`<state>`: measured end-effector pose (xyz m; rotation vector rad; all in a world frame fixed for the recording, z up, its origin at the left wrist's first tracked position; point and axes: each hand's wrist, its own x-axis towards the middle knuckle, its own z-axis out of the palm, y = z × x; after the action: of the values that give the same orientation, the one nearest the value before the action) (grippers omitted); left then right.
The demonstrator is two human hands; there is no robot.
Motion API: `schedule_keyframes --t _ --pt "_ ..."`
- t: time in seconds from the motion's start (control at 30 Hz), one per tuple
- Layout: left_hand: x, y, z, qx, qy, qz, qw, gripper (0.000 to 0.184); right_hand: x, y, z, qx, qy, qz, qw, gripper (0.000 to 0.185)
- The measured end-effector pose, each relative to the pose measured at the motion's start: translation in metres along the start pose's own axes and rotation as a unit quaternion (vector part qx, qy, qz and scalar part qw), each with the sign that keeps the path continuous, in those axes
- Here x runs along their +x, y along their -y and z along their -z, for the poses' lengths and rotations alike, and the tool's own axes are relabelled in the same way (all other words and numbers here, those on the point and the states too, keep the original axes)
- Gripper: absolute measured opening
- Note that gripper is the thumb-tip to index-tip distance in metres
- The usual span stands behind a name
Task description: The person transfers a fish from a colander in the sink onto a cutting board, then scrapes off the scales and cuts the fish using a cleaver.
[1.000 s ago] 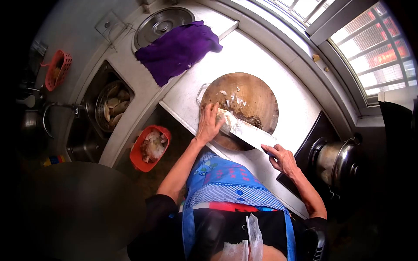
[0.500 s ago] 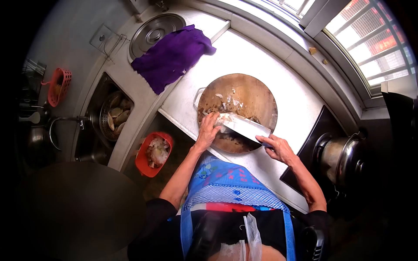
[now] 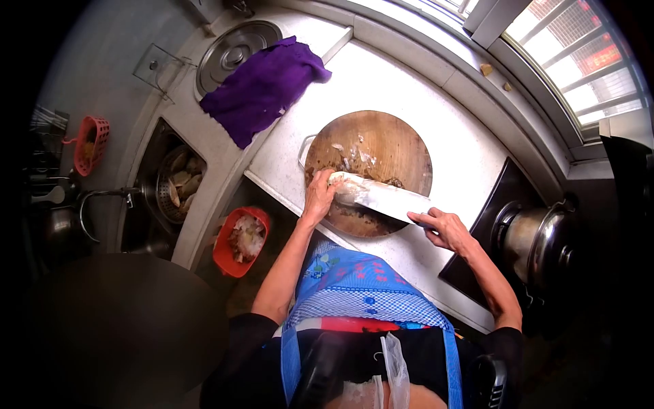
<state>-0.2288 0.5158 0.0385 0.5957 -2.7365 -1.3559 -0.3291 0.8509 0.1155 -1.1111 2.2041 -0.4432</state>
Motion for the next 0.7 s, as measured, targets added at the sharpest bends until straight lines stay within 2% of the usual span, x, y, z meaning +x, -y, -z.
schedule_keyframes --t 0.07,0.27,0.4,0.53,0.63,0.67,0.7 --pt "-0.002 0.002 0.0 -0.015 -0.001 -0.017 1.0 0.035 0.021 0.006 -0.003 0.012 -0.035 0.07 0.997 0.068" --pt "-0.002 0.009 0.003 -0.045 0.007 -0.003 0.999 0.038 0.023 -0.002 0.009 0.033 -0.024 0.079 0.996 0.069" --pt "0.002 0.008 0.005 -0.06 0.045 -0.008 0.997 0.038 0.017 -0.007 0.017 0.005 -0.022 0.065 0.998 0.069" --pt "0.004 0.012 0.008 -0.069 0.046 -0.011 0.996 0.04 0.044 0.002 0.004 -0.037 -0.032 0.101 0.994 0.068" --pt "0.005 0.015 0.011 -0.083 0.051 -0.012 0.995 0.041 0.038 -0.005 -0.005 0.07 -0.024 0.08 0.994 0.065" --pt "0.005 0.015 0.009 -0.077 0.051 -0.024 0.995 0.042 0.034 -0.002 -0.004 0.069 -0.023 0.079 0.994 0.065" --pt "0.005 0.015 0.008 -0.08 0.051 -0.023 0.995 0.042 0.03 0.002 -0.003 0.157 -0.019 0.058 0.986 0.064"
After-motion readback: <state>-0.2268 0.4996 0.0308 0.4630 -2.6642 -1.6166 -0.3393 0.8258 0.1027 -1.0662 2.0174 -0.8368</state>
